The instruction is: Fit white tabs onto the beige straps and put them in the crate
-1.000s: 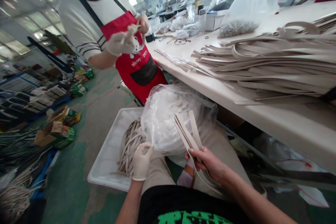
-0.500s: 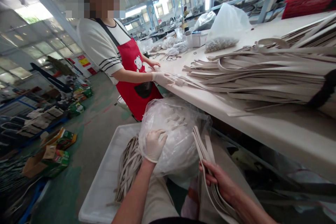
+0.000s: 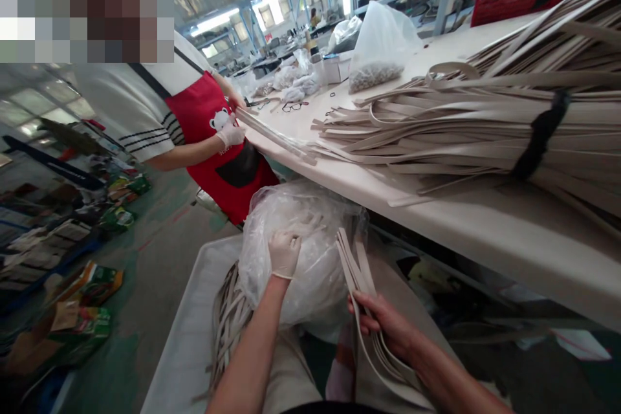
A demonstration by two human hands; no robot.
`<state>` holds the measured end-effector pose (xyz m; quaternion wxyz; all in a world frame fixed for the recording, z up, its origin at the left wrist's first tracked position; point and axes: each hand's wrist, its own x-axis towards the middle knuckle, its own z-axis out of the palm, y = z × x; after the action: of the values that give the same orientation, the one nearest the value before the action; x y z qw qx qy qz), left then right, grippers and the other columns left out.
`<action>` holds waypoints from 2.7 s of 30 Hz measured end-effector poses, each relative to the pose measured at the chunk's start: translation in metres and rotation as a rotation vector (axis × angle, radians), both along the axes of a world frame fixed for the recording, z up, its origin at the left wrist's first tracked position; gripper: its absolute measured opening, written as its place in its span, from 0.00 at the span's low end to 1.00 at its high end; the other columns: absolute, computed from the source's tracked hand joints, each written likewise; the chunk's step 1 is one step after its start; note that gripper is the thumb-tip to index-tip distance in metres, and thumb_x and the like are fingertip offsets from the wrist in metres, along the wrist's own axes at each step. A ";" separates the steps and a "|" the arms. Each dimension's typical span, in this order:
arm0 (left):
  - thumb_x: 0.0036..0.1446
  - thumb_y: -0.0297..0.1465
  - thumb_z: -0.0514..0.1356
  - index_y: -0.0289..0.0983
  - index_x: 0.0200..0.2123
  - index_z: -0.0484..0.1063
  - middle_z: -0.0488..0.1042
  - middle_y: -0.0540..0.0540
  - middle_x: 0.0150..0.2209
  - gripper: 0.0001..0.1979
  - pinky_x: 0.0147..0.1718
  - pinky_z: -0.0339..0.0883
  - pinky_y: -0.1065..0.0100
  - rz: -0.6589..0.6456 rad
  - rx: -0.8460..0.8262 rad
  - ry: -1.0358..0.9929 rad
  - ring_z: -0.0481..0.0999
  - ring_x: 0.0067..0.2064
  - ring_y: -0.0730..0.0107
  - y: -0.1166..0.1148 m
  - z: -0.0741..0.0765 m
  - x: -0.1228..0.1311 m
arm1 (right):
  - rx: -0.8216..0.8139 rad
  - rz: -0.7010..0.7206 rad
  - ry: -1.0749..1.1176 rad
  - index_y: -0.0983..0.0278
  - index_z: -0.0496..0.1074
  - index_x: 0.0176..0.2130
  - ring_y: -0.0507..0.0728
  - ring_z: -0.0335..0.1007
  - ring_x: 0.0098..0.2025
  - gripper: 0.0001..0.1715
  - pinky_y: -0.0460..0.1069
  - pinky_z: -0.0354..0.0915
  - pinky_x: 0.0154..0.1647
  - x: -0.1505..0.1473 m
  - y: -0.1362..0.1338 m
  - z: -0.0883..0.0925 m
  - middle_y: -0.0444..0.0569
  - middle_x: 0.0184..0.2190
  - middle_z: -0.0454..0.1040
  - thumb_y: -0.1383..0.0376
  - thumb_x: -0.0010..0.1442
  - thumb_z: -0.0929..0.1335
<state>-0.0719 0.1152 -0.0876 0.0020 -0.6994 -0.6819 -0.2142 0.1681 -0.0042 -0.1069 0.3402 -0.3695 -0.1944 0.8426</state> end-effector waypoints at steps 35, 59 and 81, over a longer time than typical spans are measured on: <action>0.55 0.43 0.63 0.35 0.39 0.81 0.82 0.41 0.39 0.17 0.48 0.68 0.60 0.057 -0.623 -1.198 0.78 0.44 0.54 -0.232 0.054 0.031 | 0.571 0.423 -0.414 0.70 0.78 0.30 0.46 0.54 0.16 0.16 0.42 0.51 0.15 -0.065 0.008 0.071 0.40 0.14 0.64 0.57 0.52 0.71; 0.31 0.43 0.78 0.32 0.24 0.76 0.75 0.48 0.23 0.24 0.34 0.67 0.69 0.262 -0.604 -1.841 0.72 0.27 0.74 -0.186 0.034 0.054 | 0.534 0.155 -0.607 0.66 0.72 0.21 0.47 0.52 0.14 0.26 0.44 0.47 0.13 0.019 -0.010 0.098 0.45 0.14 0.65 0.47 0.51 0.72; 0.35 0.42 0.77 0.35 0.34 0.77 0.81 0.44 0.37 0.24 0.39 0.72 0.65 0.348 -0.536 -2.068 0.79 0.38 0.63 -0.161 0.042 0.072 | 0.559 0.292 -0.863 0.62 0.67 0.20 0.52 0.56 0.20 0.25 0.47 0.51 0.22 0.053 -0.062 0.079 0.45 0.16 0.66 0.46 0.53 0.69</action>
<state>0.0002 -0.0458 -0.0455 -0.6968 -0.0512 -0.4681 -0.5410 0.2215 -0.0666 -0.0275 0.1940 -0.5467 -0.5831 0.5688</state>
